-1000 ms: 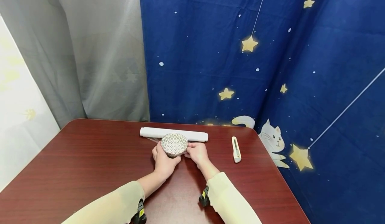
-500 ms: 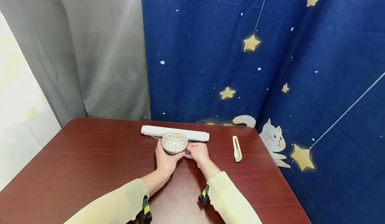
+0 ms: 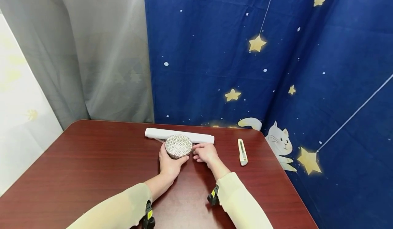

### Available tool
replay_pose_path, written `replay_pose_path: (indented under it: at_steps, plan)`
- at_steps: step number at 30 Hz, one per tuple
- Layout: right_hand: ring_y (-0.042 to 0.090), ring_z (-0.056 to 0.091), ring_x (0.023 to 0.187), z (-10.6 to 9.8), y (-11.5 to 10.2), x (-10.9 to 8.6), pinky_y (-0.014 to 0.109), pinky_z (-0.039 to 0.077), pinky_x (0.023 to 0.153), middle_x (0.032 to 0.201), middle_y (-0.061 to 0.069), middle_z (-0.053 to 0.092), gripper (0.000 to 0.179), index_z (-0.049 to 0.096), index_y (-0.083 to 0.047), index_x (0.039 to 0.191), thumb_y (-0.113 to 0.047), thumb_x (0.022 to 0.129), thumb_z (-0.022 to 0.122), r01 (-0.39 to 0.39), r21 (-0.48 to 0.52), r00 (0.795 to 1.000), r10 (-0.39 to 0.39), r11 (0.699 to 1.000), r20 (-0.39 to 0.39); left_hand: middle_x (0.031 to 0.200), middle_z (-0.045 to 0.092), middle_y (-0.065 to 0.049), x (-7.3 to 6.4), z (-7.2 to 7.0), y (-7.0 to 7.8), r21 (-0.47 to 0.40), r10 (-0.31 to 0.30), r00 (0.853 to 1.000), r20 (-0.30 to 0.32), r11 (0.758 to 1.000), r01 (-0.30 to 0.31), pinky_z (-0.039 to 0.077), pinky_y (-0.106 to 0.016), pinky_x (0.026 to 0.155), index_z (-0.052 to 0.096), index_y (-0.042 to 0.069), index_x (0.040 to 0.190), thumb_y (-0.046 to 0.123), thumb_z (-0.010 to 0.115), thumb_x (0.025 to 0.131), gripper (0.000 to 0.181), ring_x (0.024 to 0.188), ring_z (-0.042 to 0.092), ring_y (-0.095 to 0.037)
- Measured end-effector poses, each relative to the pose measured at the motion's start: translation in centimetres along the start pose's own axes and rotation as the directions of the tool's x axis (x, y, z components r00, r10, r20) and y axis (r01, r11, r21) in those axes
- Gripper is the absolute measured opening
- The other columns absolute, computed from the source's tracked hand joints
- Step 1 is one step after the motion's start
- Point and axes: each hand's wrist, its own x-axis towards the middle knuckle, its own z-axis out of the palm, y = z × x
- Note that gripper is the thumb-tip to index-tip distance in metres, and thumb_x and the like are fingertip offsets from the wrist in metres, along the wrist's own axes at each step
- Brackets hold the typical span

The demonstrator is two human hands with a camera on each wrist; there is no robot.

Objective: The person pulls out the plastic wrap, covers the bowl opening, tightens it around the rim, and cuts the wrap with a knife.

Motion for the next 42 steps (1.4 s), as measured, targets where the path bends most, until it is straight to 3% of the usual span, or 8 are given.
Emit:
replay_pose_path:
  at_steps: [3, 5, 10, 12, 14, 18, 24, 42]
  plan:
    - [0.017, 0.074, 0.064, -1.1, -0.8, 0.8, 0.021, 0.053, 0.056, 0.085, 0.014, 0.080, 0.024, 0.083, 0.000, 0.113, 0.000, 0.097, 0.065, 0.044, -0.151, 0.995, -0.057, 0.988, -0.084, 0.161, 0.048, -0.027, 0.1, -0.1, 0.0, -0.001, -0.004, 1.000, 0.008, 1.000, 0.004, 0.033, -0.060, 0.130, 0.037, 0.003, 0.164, 0.001, 0.102, 0.066, 0.118, 0.153, 0.042, -0.048]
    - [0.023, 0.077, 0.076, -1.6, -1.3, 1.6, 0.028, 0.056, 0.064, 0.093, 0.015, 0.083, 0.023, 0.084, -0.005, 0.111, -0.006, 0.097, 0.066, 0.092, -0.312, 0.978, -0.145, 0.946, -0.153, 0.161, 0.047, -0.027, 0.1, -0.1, 0.0, -0.006, -0.007, 1.000, 0.011, 1.000, 0.007, 0.033, -0.060, 0.130, 0.037, 0.004, 0.164, 0.001, 0.102, 0.066, 0.118, 0.153, 0.042, -0.048]
    - [0.041, 0.066, 0.128, -2.1, -1.8, 3.6, 0.054, 0.055, 0.107, 0.139, 0.016, 0.074, 0.031, 0.079, -0.013, 0.133, -0.020, 0.105, 0.065, 0.138, -0.700, 0.931, -0.333, 0.700, -0.149, 0.162, 0.047, -0.027, 0.1, -0.3, -0.1, -0.008, -0.012, 1.000, 0.010, 1.000, 0.012, 0.034, -0.060, 0.129, 0.037, 0.005, 0.164, 0.001, 0.102, 0.066, 0.117, 0.154, 0.042, -0.047]
    - [0.044, 0.059, 0.141, -2.0, -1.8, 4.3, 0.061, 0.049, 0.114, 0.153, 0.017, 0.065, 0.038, 0.071, -0.016, 0.145, -0.026, 0.110, 0.063, 0.149, -0.769, 0.940, -0.329, 0.622, -0.084, 0.162, 0.047, -0.027, 0.1, -0.4, -0.1, -0.008, -0.015, 1.000, 0.013, 1.000, 0.016, 0.034, -0.060, 0.130, 0.037, 0.005, 0.164, 0.001, 0.102, 0.067, 0.117, 0.154, 0.041, -0.047]
    - [0.044, 0.055, 0.147, -1.9, -1.7, 4.7, 0.063, 0.044, 0.117, 0.160, 0.016, 0.061, 0.045, 0.064, -0.019, 0.154, -0.034, 0.112, 0.061, 0.152, -0.801, 0.955, -0.294, 0.578, -0.031, 0.163, 0.046, -0.027, 0.0, -0.5, -0.1, -0.011, -0.020, 1.000, 0.020, 1.000, 0.020, 0.033, -0.059, 0.130, 0.037, 0.005, 0.164, 0.002, 0.102, 0.067, 0.117, 0.155, 0.041, -0.047]
    - [0.044, 0.054, 0.146, -1.6, -1.4, 5.1, 0.064, 0.040, 0.114, 0.160, 0.015, 0.061, 0.051, 0.060, -0.025, 0.159, -0.043, 0.112, 0.062, 0.125, -0.821, 0.976, -0.216, 0.558, 0.002, 0.164, 0.045, -0.027, -0.2, -0.7, 0.0, -0.027, -0.019, 0.999, 0.040, 0.999, 0.020, 0.032, -0.059, 0.131, 0.036, 0.004, 0.165, 0.002, 0.102, 0.068, 0.117, 0.156, 0.040, -0.046]
    - [0.043, 0.055, 0.135, -1.9, -1.1, 5.3, 0.062, 0.040, 0.110, 0.151, 0.014, 0.065, 0.046, 0.066, -0.025, 0.153, -0.042, 0.110, 0.064, 0.071, -0.842, 0.978, -0.204, 0.535, -0.047, 0.160, 0.048, -0.027, -0.3, -1.1, 0.1, -0.008, 0.026, 0.997, 0.067, 1.000, -0.026, 0.034, -0.060, 0.129, 0.039, 0.003, 0.163, 0.004, 0.104, 0.066, 0.117, 0.154, 0.042, -0.046]
    - [0.042, 0.055, 0.130, -3.3, -0.8, 4.5, 0.060, 0.041, 0.109, 0.141, 0.017, 0.068, 0.046, 0.070, -0.021, 0.148, -0.046, 0.110, 0.063, -0.012, -0.826, 0.981, -0.153, 0.563, -0.119, 0.156, 0.051, -0.028, 0.1, -3.3, -0.5, 0.041, 0.089, 0.977, 0.196, 0.994, -0.099, 0.038, -0.060, 0.127, 0.040, 0.001, 0.162, 0.009, 0.104, 0.066, 0.115, 0.149, 0.049, -0.045]
